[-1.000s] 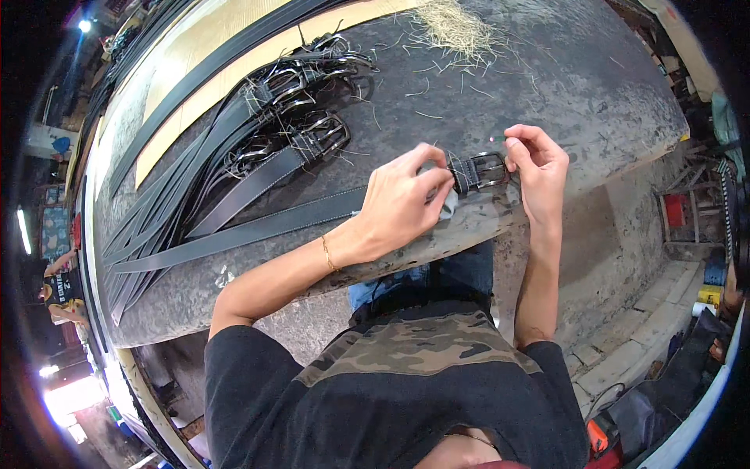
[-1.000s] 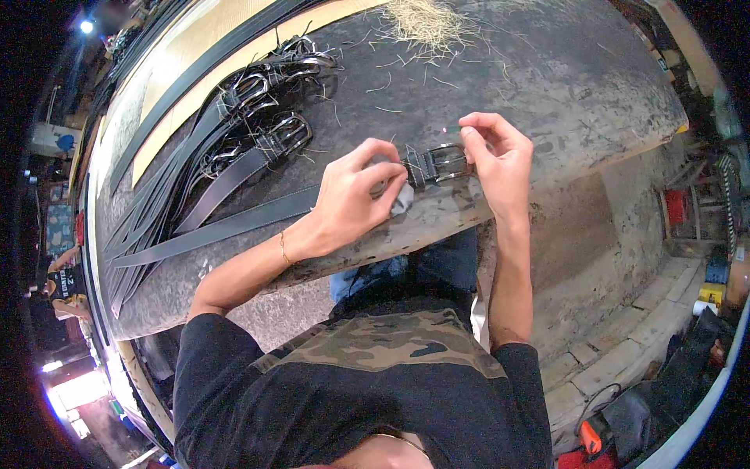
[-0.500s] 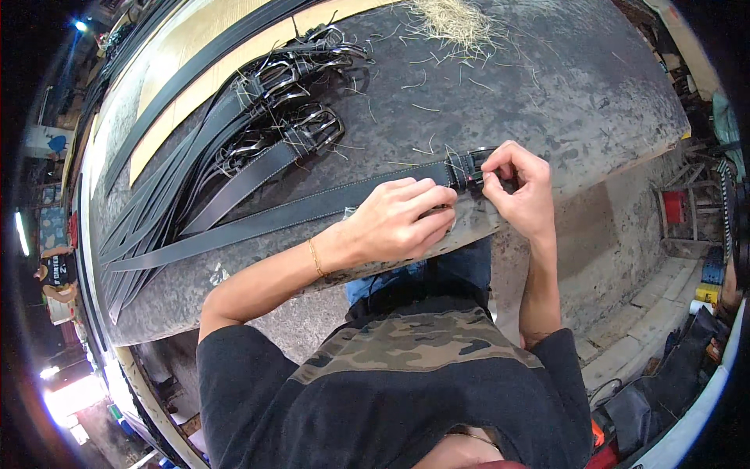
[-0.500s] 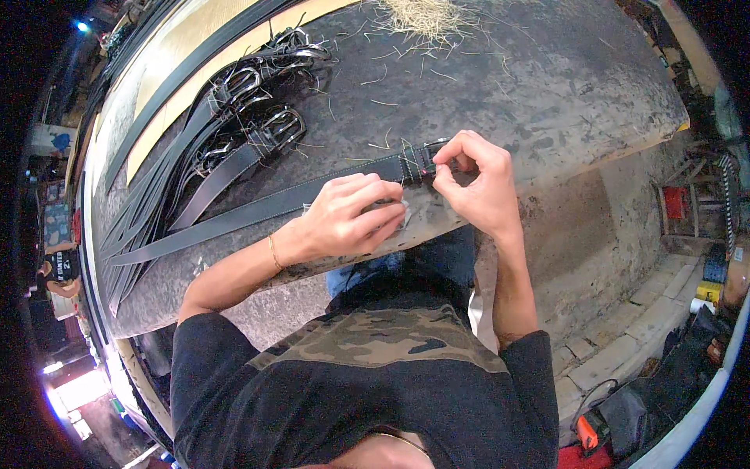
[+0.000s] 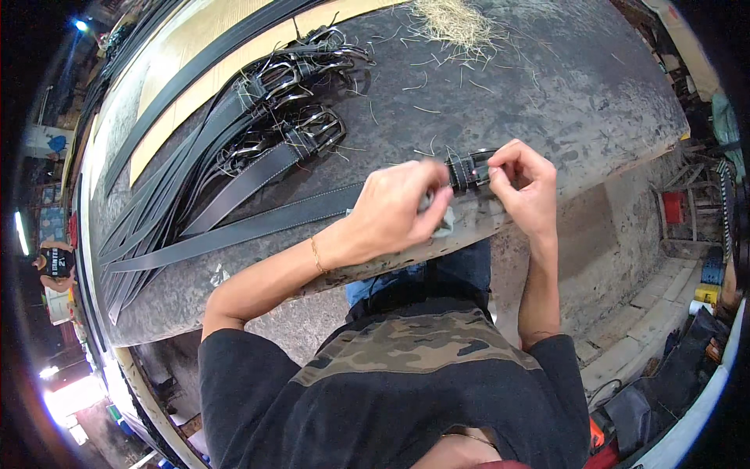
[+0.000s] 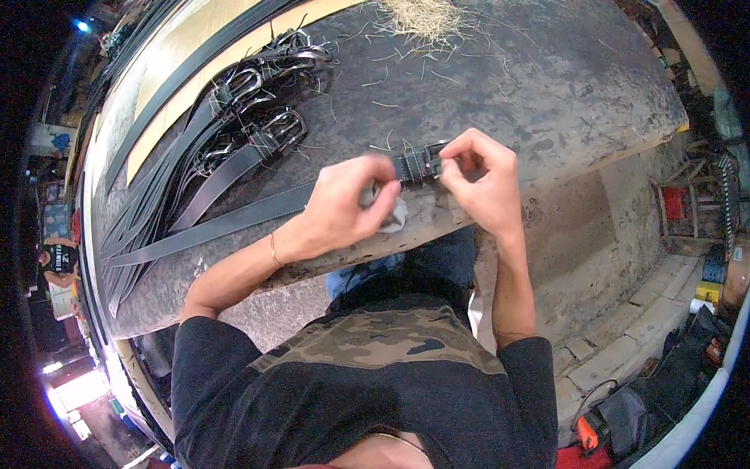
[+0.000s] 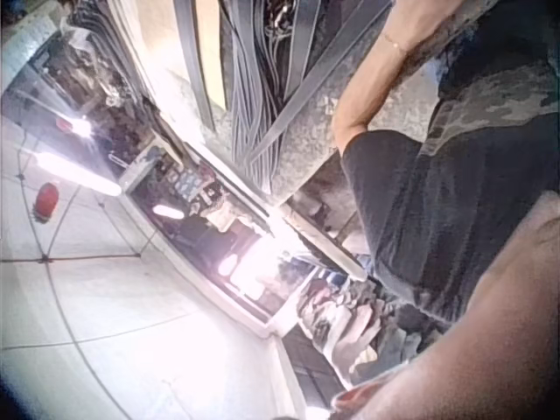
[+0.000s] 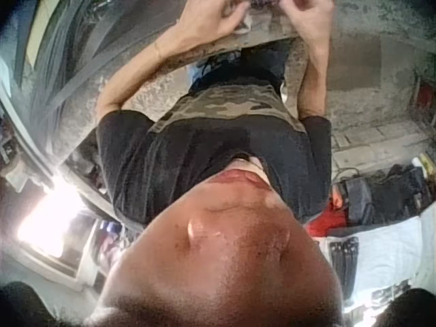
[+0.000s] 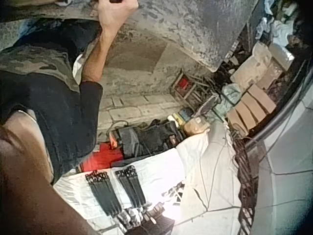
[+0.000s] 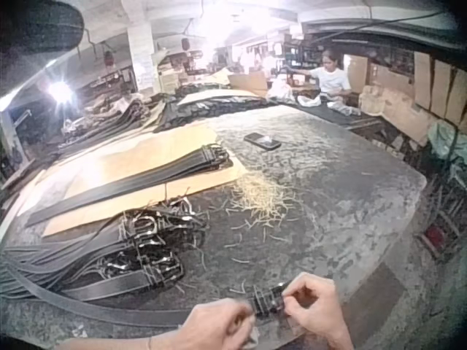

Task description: The person attaches buckles and leather loops to leather straps by hand, wipes a belt with a cloth, and lays several belts out on a cardboard sheet on the workbench.

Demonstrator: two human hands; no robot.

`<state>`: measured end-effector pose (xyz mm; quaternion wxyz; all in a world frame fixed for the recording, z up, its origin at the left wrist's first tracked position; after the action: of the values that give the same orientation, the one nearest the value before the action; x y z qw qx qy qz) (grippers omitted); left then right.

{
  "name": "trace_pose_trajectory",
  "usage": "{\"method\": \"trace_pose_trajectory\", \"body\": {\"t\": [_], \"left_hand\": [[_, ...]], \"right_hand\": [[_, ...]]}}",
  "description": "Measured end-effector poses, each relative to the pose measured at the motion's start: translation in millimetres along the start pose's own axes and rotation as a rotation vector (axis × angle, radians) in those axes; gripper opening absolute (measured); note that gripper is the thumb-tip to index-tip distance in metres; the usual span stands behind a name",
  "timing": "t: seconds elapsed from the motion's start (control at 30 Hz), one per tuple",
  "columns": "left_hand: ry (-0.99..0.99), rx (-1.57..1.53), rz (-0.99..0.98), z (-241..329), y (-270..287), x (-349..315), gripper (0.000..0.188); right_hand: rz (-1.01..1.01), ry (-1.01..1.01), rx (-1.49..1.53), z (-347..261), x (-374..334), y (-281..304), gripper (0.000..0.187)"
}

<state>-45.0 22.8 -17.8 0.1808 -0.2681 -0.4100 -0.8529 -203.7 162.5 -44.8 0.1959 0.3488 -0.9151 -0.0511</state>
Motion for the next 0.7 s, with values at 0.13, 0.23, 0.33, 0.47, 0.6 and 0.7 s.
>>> {"method": "trace_pose_trajectory", "body": {"t": [0.13,0.23,0.33,0.47,0.6,0.7], "left_hand": [[0.458,0.017,-0.067,-6,3,14,0.043],[0.374,0.164,-0.096,-13,-5,14,0.036],[0.231,0.128,-0.028,-15,-10,9,0.024],[0.032,0.253,-0.024,-8,-10,0,0.016],[-0.144,0.292,-0.024,-2,-7,-11,0.027],[-0.162,0.298,-0.023,-2,-7,-12,0.03]], "right_hand": [[0.082,-0.089,0.239,4,2,3,0.007],[0.163,-0.117,0.399,11,6,7,0.009],[0.201,-0.197,0.577,11,13,4,0.01],[0.064,-0.1,0.263,-2,23,-15,0.008],[-0.13,0.042,0.036,-7,24,-24,0.009],[-0.171,0.154,-0.047,-14,25,-25,0.009]]}}
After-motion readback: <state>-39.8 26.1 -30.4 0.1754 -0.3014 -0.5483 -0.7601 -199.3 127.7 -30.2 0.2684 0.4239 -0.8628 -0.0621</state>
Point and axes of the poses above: each hand's wrist, its own x-axis towards the middle knuckle, its own y-axis out of the back of the hand, z = x × y, the point moved 2 cm from there along x, towards the middle knuckle, and after that the axes turned 5 degrees about z, right-handed, at the moved point
